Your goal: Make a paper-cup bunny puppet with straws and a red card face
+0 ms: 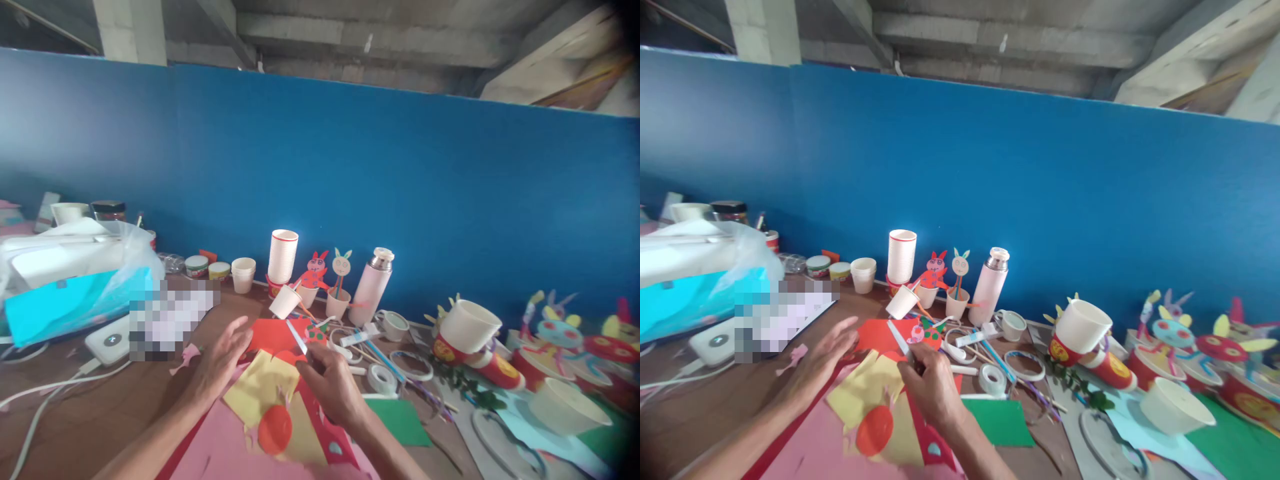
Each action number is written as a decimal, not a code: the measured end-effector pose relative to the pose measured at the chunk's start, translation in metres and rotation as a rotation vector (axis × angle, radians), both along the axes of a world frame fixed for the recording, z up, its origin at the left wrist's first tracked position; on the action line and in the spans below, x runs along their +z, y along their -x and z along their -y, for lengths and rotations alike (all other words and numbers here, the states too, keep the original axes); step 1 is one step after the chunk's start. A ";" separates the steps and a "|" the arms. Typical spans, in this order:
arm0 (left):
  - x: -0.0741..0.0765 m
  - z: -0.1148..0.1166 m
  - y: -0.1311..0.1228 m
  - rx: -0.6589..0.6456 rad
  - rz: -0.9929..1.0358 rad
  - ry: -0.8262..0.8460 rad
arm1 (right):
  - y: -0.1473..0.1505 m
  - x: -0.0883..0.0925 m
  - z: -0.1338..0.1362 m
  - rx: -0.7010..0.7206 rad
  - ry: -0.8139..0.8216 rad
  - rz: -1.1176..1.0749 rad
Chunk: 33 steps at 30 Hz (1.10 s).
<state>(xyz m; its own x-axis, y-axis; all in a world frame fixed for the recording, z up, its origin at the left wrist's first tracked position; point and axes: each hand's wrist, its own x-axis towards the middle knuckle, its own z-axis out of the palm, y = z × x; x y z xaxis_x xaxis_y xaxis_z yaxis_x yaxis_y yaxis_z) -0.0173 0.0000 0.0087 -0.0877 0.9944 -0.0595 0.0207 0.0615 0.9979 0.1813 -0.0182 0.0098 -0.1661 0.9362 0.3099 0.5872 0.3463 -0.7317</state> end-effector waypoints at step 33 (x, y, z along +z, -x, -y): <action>-0.046 -0.011 0.004 -0.089 -0.953 -0.658 | -0.020 -0.007 -0.011 0.020 0.004 0.337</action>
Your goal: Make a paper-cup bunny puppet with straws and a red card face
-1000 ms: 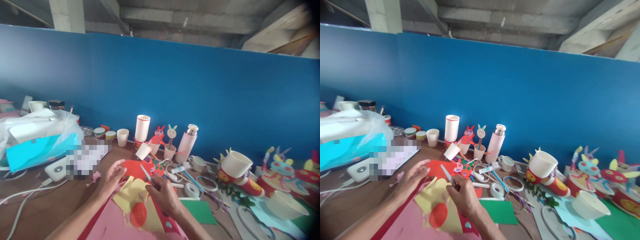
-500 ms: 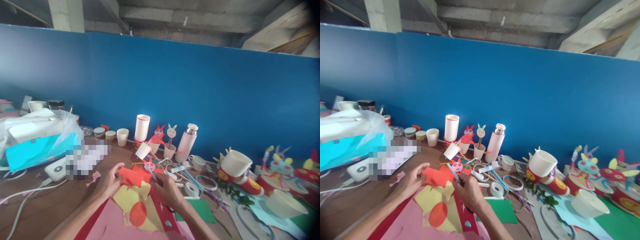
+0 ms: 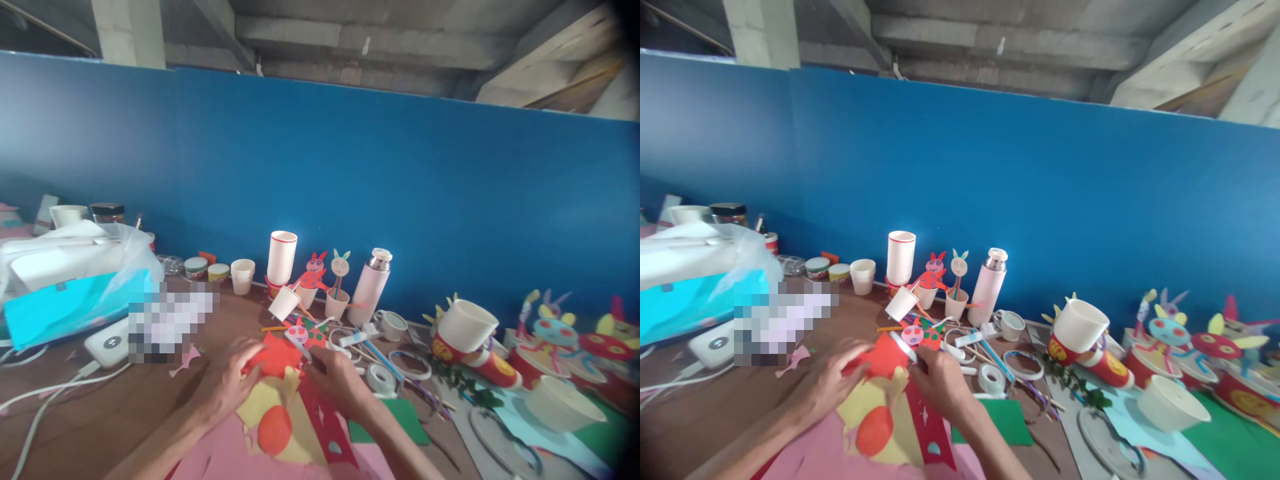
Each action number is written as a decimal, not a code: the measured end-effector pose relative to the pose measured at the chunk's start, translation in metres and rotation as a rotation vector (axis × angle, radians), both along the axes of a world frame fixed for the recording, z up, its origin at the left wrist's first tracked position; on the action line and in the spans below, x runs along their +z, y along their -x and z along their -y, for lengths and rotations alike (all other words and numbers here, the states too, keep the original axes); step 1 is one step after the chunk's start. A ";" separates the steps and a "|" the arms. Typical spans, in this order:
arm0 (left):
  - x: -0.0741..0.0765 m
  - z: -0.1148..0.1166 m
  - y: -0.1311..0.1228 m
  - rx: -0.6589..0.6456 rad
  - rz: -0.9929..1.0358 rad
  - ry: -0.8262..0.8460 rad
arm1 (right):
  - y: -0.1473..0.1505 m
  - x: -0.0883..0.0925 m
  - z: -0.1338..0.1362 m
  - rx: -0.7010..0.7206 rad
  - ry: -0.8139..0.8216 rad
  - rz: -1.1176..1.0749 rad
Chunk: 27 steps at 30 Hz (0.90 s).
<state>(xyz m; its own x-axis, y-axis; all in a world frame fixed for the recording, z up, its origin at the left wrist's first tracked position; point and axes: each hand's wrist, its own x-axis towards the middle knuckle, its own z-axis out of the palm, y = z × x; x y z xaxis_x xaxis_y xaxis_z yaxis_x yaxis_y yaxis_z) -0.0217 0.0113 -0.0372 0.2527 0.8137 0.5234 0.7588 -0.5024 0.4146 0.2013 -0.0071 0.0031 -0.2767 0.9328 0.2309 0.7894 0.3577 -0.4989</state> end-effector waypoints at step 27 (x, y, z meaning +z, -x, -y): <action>0.010 0.026 -0.012 -0.197 -0.233 0.141 | -0.091 0.008 -0.034 -0.390 0.015 0.400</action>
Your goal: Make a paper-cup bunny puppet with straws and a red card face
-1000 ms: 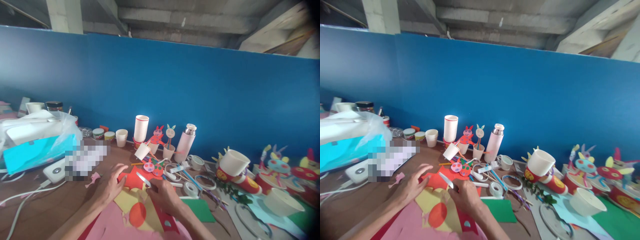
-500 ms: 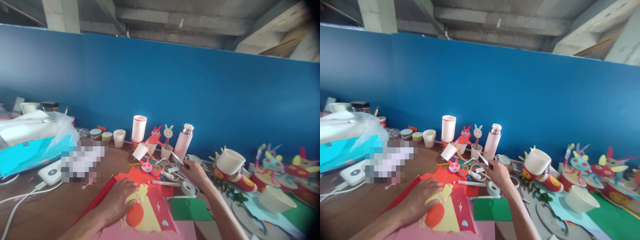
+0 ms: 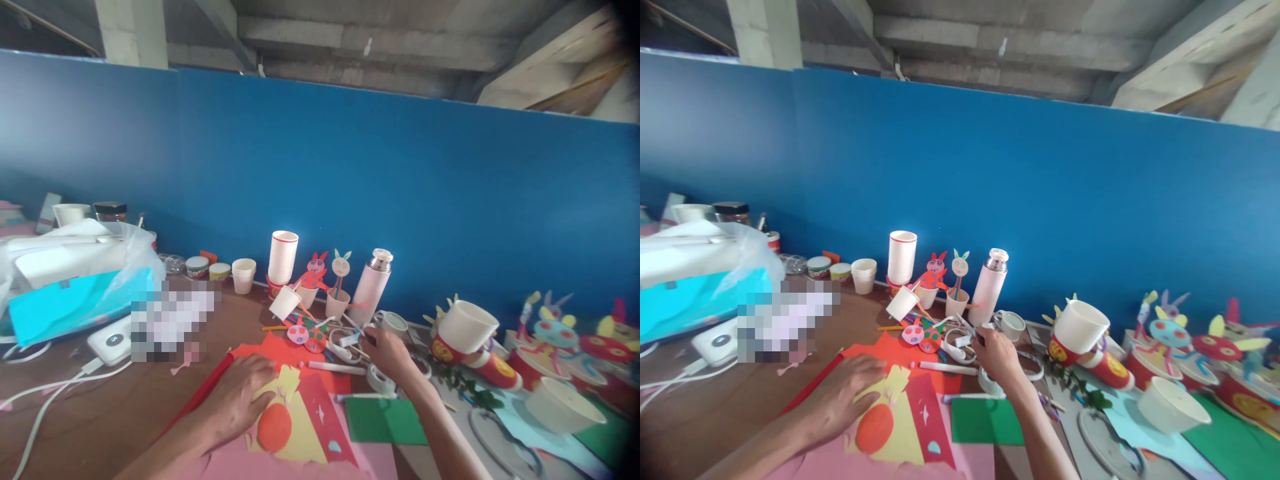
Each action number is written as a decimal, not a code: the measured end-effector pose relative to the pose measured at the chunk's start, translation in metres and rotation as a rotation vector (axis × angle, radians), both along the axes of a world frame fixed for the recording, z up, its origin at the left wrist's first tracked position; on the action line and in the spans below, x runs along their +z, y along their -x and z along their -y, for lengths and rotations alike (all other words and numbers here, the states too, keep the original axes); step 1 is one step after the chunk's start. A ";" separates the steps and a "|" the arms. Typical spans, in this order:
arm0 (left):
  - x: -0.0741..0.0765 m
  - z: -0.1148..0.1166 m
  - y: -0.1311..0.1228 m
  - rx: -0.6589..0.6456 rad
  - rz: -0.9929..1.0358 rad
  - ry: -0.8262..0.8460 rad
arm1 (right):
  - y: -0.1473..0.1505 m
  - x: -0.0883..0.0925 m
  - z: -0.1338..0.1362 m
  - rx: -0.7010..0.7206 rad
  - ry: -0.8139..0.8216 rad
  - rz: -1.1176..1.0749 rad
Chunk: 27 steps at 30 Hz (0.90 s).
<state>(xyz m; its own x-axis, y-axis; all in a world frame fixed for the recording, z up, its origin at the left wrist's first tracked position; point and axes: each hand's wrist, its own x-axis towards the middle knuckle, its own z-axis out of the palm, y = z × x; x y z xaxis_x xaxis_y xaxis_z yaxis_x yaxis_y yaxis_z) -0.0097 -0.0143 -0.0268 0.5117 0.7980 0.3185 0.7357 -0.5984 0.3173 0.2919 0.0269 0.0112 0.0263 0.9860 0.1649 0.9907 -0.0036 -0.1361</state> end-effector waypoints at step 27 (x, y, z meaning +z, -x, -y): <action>-0.007 -0.009 -0.004 -0.013 0.125 -0.019 | 0.020 -0.014 0.005 0.051 0.094 0.122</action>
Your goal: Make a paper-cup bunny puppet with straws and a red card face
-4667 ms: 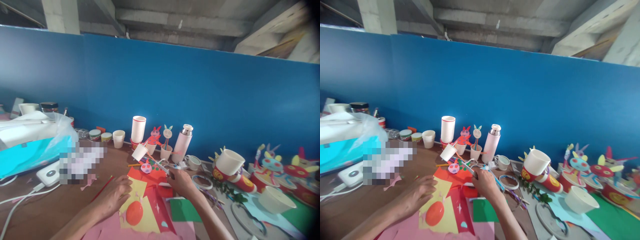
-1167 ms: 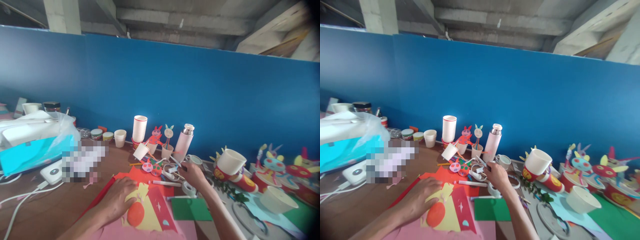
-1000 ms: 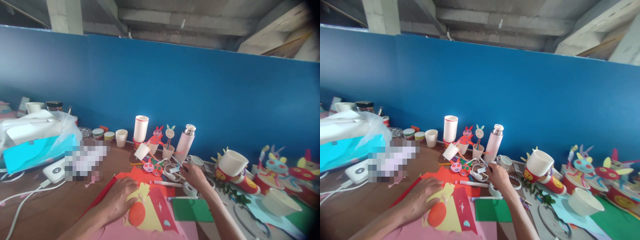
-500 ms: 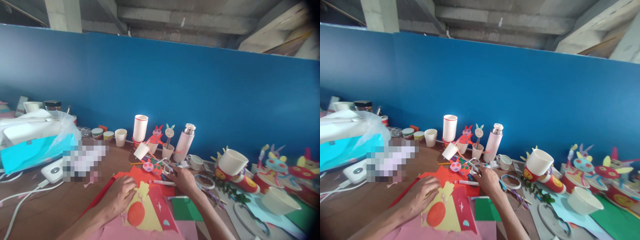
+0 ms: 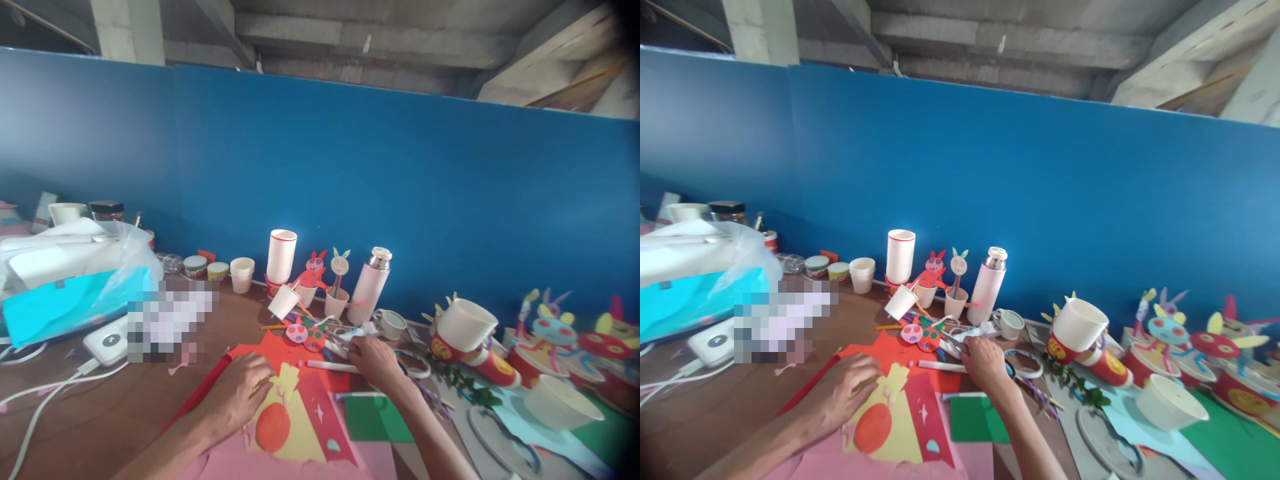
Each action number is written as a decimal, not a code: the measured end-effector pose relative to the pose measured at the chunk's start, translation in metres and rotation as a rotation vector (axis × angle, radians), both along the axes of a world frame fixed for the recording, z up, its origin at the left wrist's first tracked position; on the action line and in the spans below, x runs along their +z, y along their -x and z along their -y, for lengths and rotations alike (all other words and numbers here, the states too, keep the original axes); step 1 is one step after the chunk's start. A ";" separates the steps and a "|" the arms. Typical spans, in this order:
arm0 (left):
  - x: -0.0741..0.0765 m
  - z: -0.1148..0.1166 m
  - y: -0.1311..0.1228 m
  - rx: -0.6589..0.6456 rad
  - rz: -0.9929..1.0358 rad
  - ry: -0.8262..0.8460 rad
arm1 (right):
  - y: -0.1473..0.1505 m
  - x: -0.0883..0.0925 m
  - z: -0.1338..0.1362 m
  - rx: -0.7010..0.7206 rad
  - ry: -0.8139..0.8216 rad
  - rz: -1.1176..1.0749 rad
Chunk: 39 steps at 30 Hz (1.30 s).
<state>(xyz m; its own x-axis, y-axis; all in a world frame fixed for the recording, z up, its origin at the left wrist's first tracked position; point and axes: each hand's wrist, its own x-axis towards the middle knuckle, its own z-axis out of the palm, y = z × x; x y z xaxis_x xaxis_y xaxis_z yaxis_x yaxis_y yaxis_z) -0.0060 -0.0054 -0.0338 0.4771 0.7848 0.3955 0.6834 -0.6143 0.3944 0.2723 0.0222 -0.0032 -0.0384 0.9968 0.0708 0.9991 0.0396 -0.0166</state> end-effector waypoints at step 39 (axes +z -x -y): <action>-0.010 -0.004 0.001 -0.029 0.091 -0.050 | -0.051 -0.021 -0.027 -0.119 -0.105 -0.087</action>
